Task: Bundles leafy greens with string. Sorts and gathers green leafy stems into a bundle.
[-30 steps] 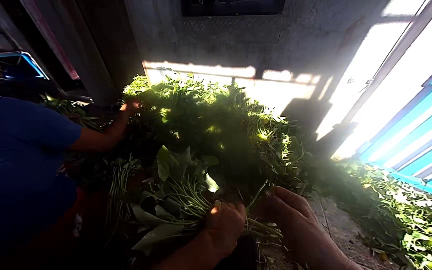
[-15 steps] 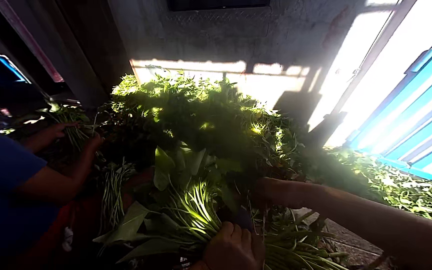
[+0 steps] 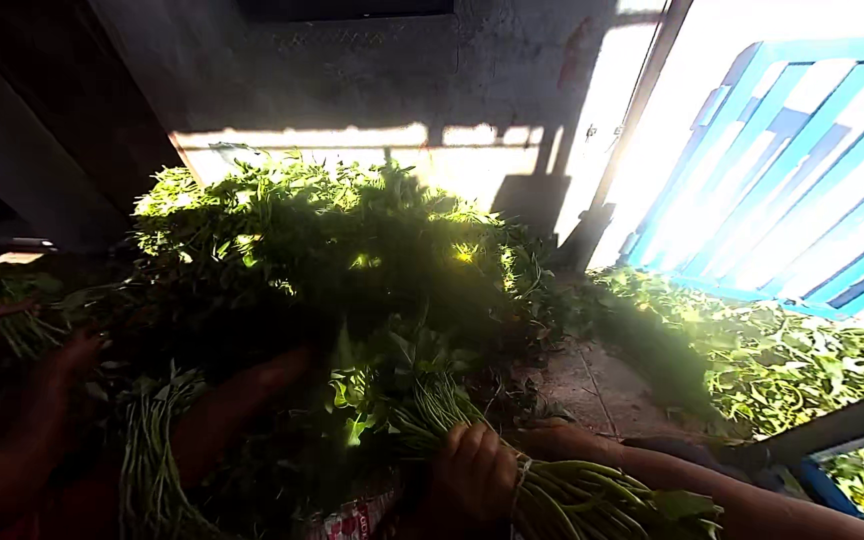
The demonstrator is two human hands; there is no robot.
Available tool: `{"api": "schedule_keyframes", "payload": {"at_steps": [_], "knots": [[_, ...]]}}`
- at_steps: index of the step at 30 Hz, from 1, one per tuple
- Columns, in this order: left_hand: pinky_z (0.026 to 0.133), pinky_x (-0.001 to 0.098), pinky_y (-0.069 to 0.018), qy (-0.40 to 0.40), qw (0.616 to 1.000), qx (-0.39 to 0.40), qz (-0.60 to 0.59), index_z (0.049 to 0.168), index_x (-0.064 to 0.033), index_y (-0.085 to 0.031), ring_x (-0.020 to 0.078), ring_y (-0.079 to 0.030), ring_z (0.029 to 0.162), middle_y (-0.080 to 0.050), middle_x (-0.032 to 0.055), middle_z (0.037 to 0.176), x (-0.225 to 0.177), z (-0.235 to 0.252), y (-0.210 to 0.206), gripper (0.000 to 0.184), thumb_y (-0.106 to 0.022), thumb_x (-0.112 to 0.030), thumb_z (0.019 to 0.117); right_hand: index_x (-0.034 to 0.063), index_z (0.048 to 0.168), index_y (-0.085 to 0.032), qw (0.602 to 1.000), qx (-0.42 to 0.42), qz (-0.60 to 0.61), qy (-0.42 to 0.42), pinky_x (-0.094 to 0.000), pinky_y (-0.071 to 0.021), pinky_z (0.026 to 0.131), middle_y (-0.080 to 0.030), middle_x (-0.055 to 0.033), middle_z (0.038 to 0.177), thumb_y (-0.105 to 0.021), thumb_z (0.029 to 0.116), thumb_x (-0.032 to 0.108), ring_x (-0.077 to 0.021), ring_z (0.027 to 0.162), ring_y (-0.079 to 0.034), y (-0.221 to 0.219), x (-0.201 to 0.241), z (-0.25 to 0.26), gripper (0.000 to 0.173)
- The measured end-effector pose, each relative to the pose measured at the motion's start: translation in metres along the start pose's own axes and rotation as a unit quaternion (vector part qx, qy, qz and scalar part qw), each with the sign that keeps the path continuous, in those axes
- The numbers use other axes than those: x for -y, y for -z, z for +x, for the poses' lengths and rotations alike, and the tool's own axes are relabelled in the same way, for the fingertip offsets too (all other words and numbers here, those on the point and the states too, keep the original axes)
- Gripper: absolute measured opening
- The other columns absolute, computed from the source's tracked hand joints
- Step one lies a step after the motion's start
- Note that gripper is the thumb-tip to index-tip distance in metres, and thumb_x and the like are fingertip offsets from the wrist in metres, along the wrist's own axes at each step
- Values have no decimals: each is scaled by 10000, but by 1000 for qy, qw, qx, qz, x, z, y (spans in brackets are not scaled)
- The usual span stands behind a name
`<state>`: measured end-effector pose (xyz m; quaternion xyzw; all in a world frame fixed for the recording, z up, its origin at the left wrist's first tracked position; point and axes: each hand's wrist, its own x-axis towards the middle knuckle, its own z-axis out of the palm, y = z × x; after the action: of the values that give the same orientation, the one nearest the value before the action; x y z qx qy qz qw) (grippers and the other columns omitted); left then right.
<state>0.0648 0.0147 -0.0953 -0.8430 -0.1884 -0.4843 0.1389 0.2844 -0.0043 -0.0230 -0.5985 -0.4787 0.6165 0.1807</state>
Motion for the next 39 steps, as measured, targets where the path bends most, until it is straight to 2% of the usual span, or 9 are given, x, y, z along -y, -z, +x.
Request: {"api": "schedule_keyframes", "payload": {"at_steps": [4, 7, 11, 15, 20, 25, 29, 33, 39], "knots": [[1043, 528, -494, 46, 996, 72, 16, 1190, -118, -667, 307, -673, 1165, -722, 133, 1186, -26, -7, 6, 228, -548, -189, 1008, 52, 972, -637, 997, -7, -73, 12, -251, -452, 653, -539, 38, 742, -450, 1084, 211, -47, 655, -504, 9, 7, -9, 270], [1082, 564, -464, 60, 987, 145, 26, 1304, -74, -648, 355, -622, 1270, -676, 191, 1311, -47, -15, 29, 371, -592, -278, 999, 8, 947, -610, 982, -11, -167, 85, -377, -473, 727, -548, -74, 799, -418, 1083, 246, -167, 732, -545, -2, 7, -17, 335], [1100, 606, -430, 89, 978, 189, 9, 1291, -67, -674, 376, -597, 1300, -659, 203, 1342, -63, -23, 58, 374, -571, -223, 967, -6, 1003, -597, 948, -36, -284, 137, -515, -504, 764, -596, -169, 840, -385, 1083, 261, -313, 817, -625, -26, 5, -28, 351], [1122, 594, -386, 136, 967, 214, -14, 1234, -147, -736, 333, -597, 1301, -677, 142, 1337, -71, -21, 81, 397, -545, -374, 971, 21, 1025, -590, 905, -90, -384, 159, -550, -529, 745, -630, -171, 805, -372, 1081, 279, -363, 831, -678, -55, 4, -45, 342], [1094, 517, -407, 205, 954, 219, -23, 1096, -218, -784, 254, -619, 1229, -717, 54, 1237, -75, -11, 90, 343, -607, -458, 928, 44, 1012, -587, 893, -117, -401, 166, -541, -539, 719, -634, -153, 777, -357, 1083, 305, -355, 807, -690, -67, -6, -49, 356], [865, 432, -498, 275, 924, 260, -49, 1120, -180, -763, 208, -653, 989, -723, 15, 1017, -76, 13, 95, 434, -715, -531, 870, 53, 996, -585, 893, -142, -391, 172, -527, -541, 701, -633, -142, 772, -359, 1078, 297, -341, 792, -691, -71, -12, -51, 343], [811, 396, -598, 386, 846, 304, -208, 1129, -71, -731, 181, -706, 880, -731, 53, 960, -69, 25, 91, 374, -784, -336, 870, 53, 1008, -589, 894, -148, -388, 171, -522, -548, 709, -640, -145, 803, -361, 1077, 278, -341, 814, -693, -75, -13, -54, 328], [746, 399, -596, 405, 833, 315, -207, 1089, -75, -733, 158, -701, 784, -730, 25, 877, -68, 30, 83, 360, -823, -296, 820, 55, 993, -600, 893, -166, -375, 185, -515, -548, 688, -638, -136, 775, -364, 1072, 272, -333, 786, -693, -75, -18, -54, 331], [729, 418, -594, 424, 801, 360, -222, 997, -95, -725, 145, -708, 760, -730, 4, 823, -74, 41, 82, 189, -762, -197, 842, 61, 989, -604, 903, -177, -339, 195, -515, -545, 686, -638, -127, 766, -370, 1076, 289, -322, 779, -692, -77, -24, -56, 338]]}}
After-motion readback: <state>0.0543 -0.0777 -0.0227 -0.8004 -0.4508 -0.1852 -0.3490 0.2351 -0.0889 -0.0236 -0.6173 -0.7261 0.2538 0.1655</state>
